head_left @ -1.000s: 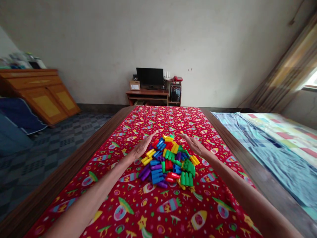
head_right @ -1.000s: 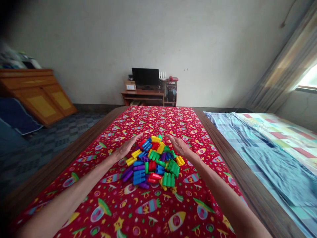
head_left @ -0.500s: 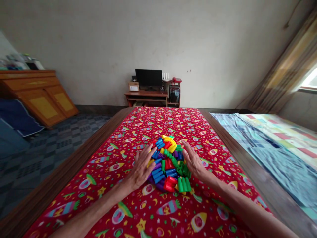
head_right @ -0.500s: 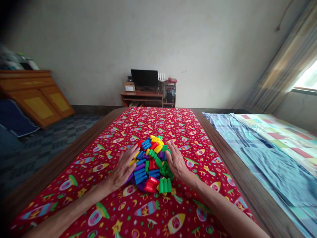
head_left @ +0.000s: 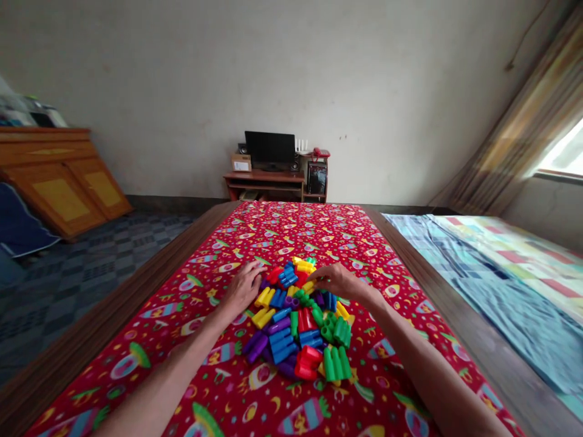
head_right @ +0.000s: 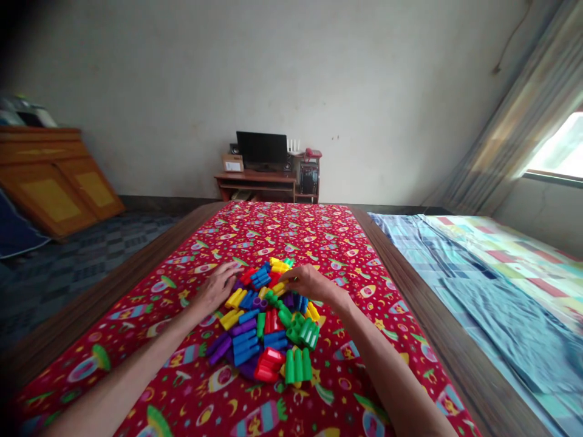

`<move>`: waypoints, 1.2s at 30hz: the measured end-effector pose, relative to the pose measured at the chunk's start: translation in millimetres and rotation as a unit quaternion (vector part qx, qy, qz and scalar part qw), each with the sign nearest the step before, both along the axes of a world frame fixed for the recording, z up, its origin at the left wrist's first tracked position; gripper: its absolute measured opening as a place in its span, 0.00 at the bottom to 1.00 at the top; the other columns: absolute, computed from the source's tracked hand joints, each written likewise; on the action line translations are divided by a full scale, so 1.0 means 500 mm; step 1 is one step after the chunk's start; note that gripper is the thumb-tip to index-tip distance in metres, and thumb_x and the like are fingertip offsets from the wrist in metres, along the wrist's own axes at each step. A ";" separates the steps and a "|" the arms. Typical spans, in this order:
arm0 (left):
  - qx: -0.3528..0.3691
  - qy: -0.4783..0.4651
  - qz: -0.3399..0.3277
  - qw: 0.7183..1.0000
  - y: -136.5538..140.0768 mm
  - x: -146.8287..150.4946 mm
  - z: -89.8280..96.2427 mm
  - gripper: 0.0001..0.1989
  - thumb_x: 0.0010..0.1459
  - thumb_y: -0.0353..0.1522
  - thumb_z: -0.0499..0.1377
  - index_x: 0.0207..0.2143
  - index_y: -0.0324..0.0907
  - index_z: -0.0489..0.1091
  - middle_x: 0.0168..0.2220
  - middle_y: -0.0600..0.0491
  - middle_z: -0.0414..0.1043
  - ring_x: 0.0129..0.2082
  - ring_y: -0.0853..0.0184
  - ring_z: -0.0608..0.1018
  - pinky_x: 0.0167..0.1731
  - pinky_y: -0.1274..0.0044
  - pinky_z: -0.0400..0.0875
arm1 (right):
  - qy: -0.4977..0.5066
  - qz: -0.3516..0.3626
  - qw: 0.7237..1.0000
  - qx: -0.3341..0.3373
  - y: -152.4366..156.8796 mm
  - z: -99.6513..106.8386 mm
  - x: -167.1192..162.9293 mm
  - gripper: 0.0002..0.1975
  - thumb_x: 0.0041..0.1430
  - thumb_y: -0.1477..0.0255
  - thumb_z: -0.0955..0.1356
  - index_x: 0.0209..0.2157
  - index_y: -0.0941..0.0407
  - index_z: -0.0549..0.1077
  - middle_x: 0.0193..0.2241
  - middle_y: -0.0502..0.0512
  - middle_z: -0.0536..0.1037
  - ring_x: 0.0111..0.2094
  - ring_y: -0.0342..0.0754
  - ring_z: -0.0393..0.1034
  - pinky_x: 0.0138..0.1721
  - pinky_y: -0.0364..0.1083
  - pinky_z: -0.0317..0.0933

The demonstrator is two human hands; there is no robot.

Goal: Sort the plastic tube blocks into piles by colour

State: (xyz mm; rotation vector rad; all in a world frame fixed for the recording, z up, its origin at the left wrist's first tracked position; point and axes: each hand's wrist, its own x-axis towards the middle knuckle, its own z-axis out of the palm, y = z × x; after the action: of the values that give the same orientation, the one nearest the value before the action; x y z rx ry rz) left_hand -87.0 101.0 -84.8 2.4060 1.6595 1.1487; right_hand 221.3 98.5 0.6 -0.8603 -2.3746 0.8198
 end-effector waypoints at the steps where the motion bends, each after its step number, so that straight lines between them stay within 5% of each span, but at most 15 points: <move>1: 0.002 0.015 -0.003 1.000 -0.002 -0.001 -0.001 0.18 0.60 0.33 0.46 0.42 0.41 0.74 0.50 0.44 0.71 0.51 0.58 0.74 0.53 0.62 0.70 | 0.030 -0.025 0.999 -0.007 0.009 0.001 0.007 0.13 0.56 0.68 0.68 0.39 0.57 0.81 0.30 0.54 0.81 0.29 0.45 0.73 0.31 0.41 0.63; 5: 0.002 0.035 -0.004 0.999 0.000 -0.006 -0.001 0.18 0.62 0.34 0.46 0.44 0.42 0.74 0.50 0.46 0.71 0.50 0.59 0.75 0.52 0.65 0.71 | 0.164 -0.184 0.969 -0.021 0.064 0.008 0.080 0.21 0.54 0.59 0.67 0.41 0.59 0.80 0.28 0.53 0.79 0.26 0.44 0.69 0.29 0.42 0.62; 11: 0.003 0.034 -0.003 0.999 0.008 -0.015 -0.007 0.18 0.61 0.35 0.46 0.43 0.42 0.74 0.51 0.46 0.71 0.52 0.58 0.74 0.54 0.63 0.69 | 0.110 -0.526 0.843 0.022 0.111 -0.040 0.266 0.19 0.49 0.61 0.66 0.31 0.62 0.81 0.20 0.52 0.75 0.26 0.49 0.70 0.28 0.43 0.60; 17: -0.003 0.029 -0.003 1.000 0.003 -0.015 0.000 0.18 0.60 0.36 0.47 0.42 0.44 0.74 0.51 0.47 0.71 0.51 0.58 0.74 0.54 0.64 0.70 | 0.069 -0.604 0.794 -0.022 0.108 -0.098 0.338 0.20 0.48 0.64 0.65 0.33 0.63 0.81 0.19 0.56 0.77 0.27 0.53 0.73 0.29 0.45 0.62; 23: -0.020 0.040 -0.005 0.999 -0.001 -0.012 0.010 0.18 0.61 0.36 0.46 0.43 0.42 0.74 0.51 0.45 0.70 0.52 0.57 0.73 0.55 0.63 0.69 | 0.006 -0.648 0.758 0.079 0.094 -0.067 0.297 0.23 0.53 0.70 0.62 0.48 0.62 0.77 0.41 0.67 0.80 0.43 0.57 0.72 0.45 0.50 0.61; 26: -0.018 0.039 -0.001 0.999 0.001 -0.010 0.006 0.19 0.60 0.36 0.46 0.42 0.42 0.74 0.51 0.44 0.70 0.52 0.57 0.73 0.54 0.62 0.70 | -0.002 -0.548 0.829 0.111 0.082 -0.051 0.217 0.19 0.56 0.70 0.61 0.43 0.61 0.79 0.36 0.63 0.81 0.38 0.53 0.74 0.42 0.48 0.62; 28: -0.010 0.032 0.001 0.999 0.003 -0.010 0.002 0.18 0.60 0.35 0.46 0.42 0.42 0.74 0.51 0.45 0.70 0.51 0.57 0.74 0.54 0.62 0.70 | 0.009 -0.398 0.914 0.079 0.071 -0.050 0.145 0.16 0.57 0.68 0.63 0.35 0.59 0.81 0.29 0.57 0.80 0.32 0.50 0.73 0.37 0.44 0.62; 30: -0.003 0.025 0.005 1.000 0.004 -0.009 -0.002 0.18 0.60 0.35 0.46 0.42 0.43 0.74 0.50 0.46 0.70 0.52 0.57 0.73 0.55 0.61 0.69 | 0.003 -0.275 0.960 0.054 0.056 -0.056 0.073 0.16 0.59 0.65 0.64 0.31 0.59 0.80 0.26 0.54 0.79 0.29 0.47 0.71 0.33 0.43 0.60; 33: -0.010 0.024 0.005 1.000 0.004 -0.009 -0.005 0.18 0.60 0.35 0.46 0.43 0.43 0.73 0.51 0.46 0.70 0.52 0.57 0.73 0.55 0.61 0.69 | -0.031 -0.164 0.985 0.036 0.034 -0.066 -0.006 0.15 0.59 0.63 0.65 0.31 0.58 0.78 0.25 0.51 0.76 0.27 0.44 0.68 0.30 0.41 0.57; 36: -0.018 0.026 0.002 0.999 0.002 -0.009 -0.003 0.18 0.60 0.34 0.46 0.43 0.42 0.73 0.51 0.45 0.69 0.52 0.57 0.73 0.55 0.61 0.69 | -0.041 -0.182 0.983 0.004 0.025 -0.071 -0.036 0.13 0.53 0.64 0.69 0.38 0.57 0.77 0.23 0.48 0.73 0.25 0.42 0.64 0.27 0.40 0.54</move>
State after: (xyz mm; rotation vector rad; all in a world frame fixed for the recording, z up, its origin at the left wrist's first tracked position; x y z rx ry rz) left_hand -91.4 102.0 -86.2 2.4324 1.6846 1.0558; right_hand 203.4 110.9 -34.8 -1.2970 -2.1889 0.6365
